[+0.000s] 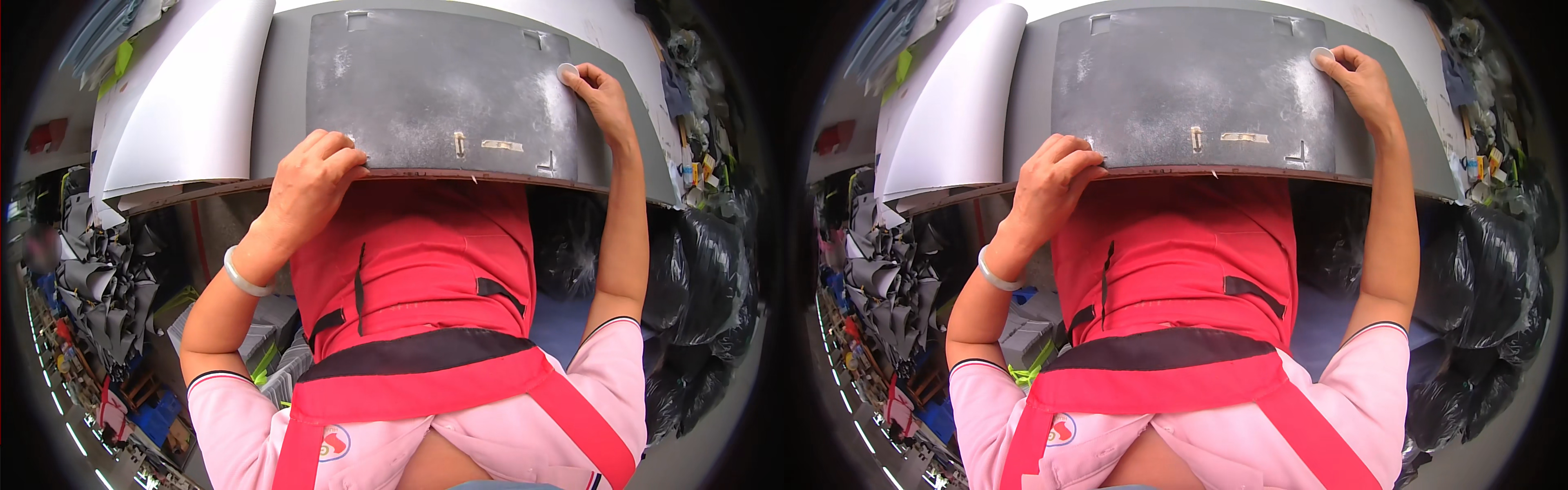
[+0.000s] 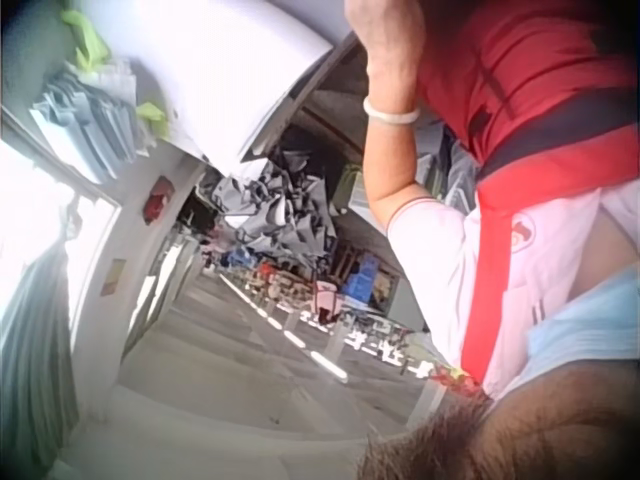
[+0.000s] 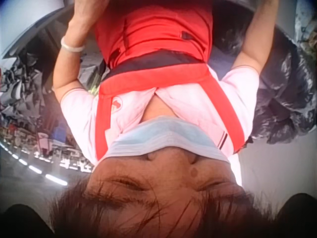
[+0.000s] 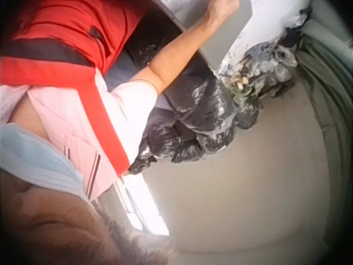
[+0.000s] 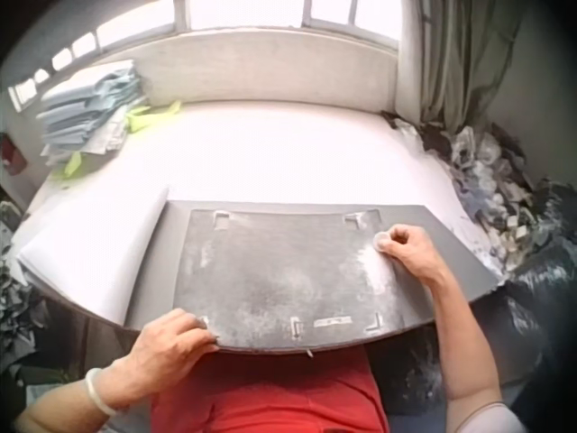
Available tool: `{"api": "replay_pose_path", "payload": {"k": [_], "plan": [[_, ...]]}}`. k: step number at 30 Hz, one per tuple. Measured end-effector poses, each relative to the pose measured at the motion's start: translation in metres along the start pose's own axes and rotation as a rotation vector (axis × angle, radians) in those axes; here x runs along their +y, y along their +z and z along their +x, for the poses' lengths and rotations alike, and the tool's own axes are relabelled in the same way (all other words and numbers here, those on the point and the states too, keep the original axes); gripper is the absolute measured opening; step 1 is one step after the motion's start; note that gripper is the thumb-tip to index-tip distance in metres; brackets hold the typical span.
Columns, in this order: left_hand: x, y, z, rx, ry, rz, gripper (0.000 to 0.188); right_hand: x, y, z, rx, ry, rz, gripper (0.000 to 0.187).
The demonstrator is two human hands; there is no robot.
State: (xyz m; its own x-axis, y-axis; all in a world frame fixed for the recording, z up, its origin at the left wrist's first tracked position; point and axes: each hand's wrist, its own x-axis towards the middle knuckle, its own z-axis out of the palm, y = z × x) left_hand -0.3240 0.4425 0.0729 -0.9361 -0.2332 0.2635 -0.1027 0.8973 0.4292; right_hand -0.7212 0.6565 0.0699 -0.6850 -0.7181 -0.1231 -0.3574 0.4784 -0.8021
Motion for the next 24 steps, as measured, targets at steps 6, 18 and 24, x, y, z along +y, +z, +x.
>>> {"api": "replay_pose_path", "payload": {"k": [6, 18, 24], "plan": [[0.0015, 0.0018, 0.0022, 0.030, 0.008, -0.028, 0.014, 0.0029, -0.0047, 0.0007, -0.012, 0.019, 0.002, 0.025], [0.0020, 0.0020, 0.0019, 0.038, 0.012, -0.046, 0.017, 0.0082, -0.0010, 0.0042, 0.014, -0.017, -0.015, 0.030], [0.0026, 0.0025, 0.0005, 0.056, 0.018, -0.054, 0.018, 0.0101, -0.0017, 0.0057, 0.006, -0.014, -0.030, 0.032]]}}
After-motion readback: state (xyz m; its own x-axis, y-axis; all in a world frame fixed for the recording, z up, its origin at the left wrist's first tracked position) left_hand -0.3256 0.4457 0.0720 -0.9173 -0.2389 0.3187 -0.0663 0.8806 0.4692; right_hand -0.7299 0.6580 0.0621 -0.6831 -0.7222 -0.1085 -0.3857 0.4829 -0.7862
